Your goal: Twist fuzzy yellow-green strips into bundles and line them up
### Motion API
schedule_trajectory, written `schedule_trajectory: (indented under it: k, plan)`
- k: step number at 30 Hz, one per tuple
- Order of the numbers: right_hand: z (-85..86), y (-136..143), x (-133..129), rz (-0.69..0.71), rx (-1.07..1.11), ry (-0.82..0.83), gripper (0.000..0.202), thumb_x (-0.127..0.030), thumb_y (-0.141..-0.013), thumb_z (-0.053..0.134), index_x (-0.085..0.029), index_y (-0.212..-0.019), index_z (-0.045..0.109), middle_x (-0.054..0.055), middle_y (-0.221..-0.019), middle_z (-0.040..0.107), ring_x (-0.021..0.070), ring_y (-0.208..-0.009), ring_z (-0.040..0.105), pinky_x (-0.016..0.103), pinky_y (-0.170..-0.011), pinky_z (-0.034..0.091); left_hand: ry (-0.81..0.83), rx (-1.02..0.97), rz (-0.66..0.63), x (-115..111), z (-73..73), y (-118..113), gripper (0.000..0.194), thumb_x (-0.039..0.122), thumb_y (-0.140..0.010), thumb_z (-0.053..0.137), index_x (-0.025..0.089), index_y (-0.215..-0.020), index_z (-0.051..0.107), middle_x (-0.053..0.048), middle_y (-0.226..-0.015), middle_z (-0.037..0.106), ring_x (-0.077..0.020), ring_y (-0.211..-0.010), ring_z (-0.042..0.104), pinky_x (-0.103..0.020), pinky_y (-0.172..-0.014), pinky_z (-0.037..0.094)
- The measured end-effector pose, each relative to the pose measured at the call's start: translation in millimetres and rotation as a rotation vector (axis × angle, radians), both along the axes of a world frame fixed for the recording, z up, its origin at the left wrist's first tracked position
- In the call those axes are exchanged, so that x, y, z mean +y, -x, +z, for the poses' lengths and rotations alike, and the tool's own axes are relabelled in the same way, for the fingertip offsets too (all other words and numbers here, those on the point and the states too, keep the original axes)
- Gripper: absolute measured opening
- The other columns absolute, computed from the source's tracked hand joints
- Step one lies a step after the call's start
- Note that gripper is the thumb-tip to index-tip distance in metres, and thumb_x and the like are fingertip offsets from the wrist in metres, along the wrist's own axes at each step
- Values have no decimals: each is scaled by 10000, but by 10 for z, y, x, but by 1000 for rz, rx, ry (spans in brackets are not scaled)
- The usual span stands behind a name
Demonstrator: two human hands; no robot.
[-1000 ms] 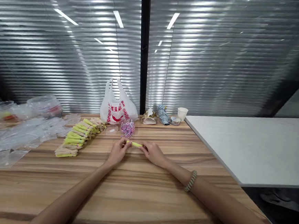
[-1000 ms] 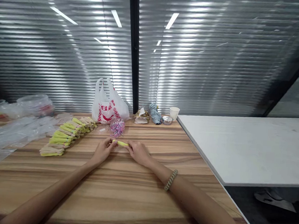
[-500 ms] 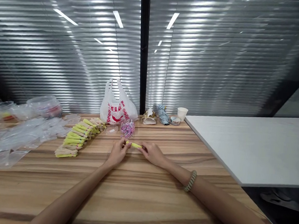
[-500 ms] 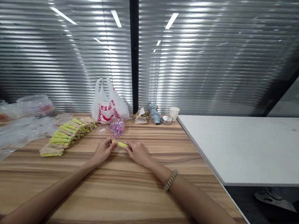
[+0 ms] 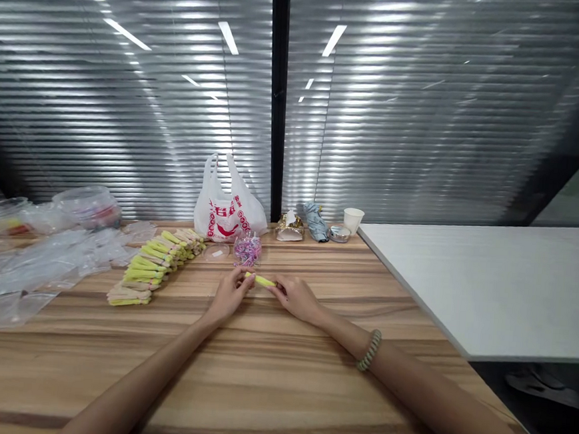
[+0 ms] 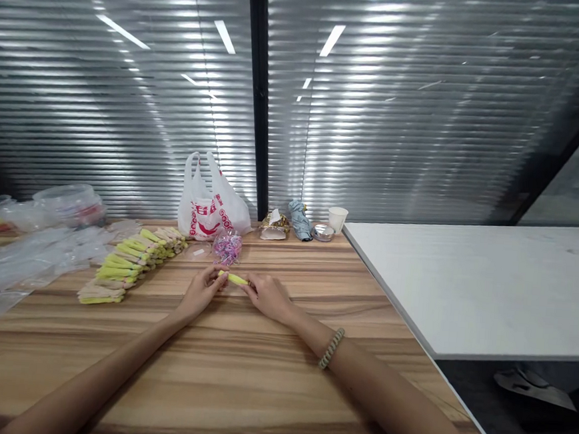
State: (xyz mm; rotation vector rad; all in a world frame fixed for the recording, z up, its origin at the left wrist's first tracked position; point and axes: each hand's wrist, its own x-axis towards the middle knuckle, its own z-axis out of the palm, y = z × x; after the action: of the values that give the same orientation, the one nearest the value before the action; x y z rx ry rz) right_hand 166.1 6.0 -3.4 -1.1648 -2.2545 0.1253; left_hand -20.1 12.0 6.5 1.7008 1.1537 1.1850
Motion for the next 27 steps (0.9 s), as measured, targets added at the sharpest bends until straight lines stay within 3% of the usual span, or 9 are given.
schedule_trajectory:
  k: [4, 11, 16, 22, 27]
  plan:
    - [-6, -2, 1, -1, 17, 13, 244, -337, -877, 398, -162, -887, 568, 40, -706, 620, 131, -602, 532, 207, -548, 316, 161, -152, -7, 16, 15, 17, 545, 414, -633, 641, 131, -1084, 520, -40, -761, 624, -138, -641, 560, -236, -566, 440]
    - [-1, -5, 0, 146, 67, -6, 237, -289, -878, 404, -174, -1017, 557, 53, -861, 641, 134, -700, 566, 213, -622, 365, 130, -58, -133, -4, 32, 26, 316, 389, -638, 640, 132, -822, 652, -74, -864, 658, -161, -739, 559, -249, -655, 427]
    - [51, 0, -49, 145, 17, -18, 221, -303, -875, 410, -156, -896, 574, 45, -772, 632, 127, -642, 546, 210, -584, 347, 83, -19, -116, -5, 17, 30, 282, 399, -656, 615, 126, -724, 624, -36, -699, 631, -141, -652, 534, -236, -609, 411]
    - [93, 5, -107, 172, -61, -24, 239, -346, -857, 437, -175, -970, 560, 26, -742, 637, 121, -601, 539, 205, -552, 325, 52, 9, -146, -18, 25, 30, 273, 403, -693, 578, 131, -678, 586, -22, -655, 606, -133, -622, 522, -233, -589, 400]
    - [46, 8, -67, 165, -112, -42, 251, -308, -884, 386, -174, -961, 585, 56, -817, 656, 143, -686, 578, 216, -606, 355, 43, 16, -119, -29, 40, 25, 297, 424, -669, 597, 128, -652, 586, -19, -635, 593, -130, -613, 511, -231, -585, 395]
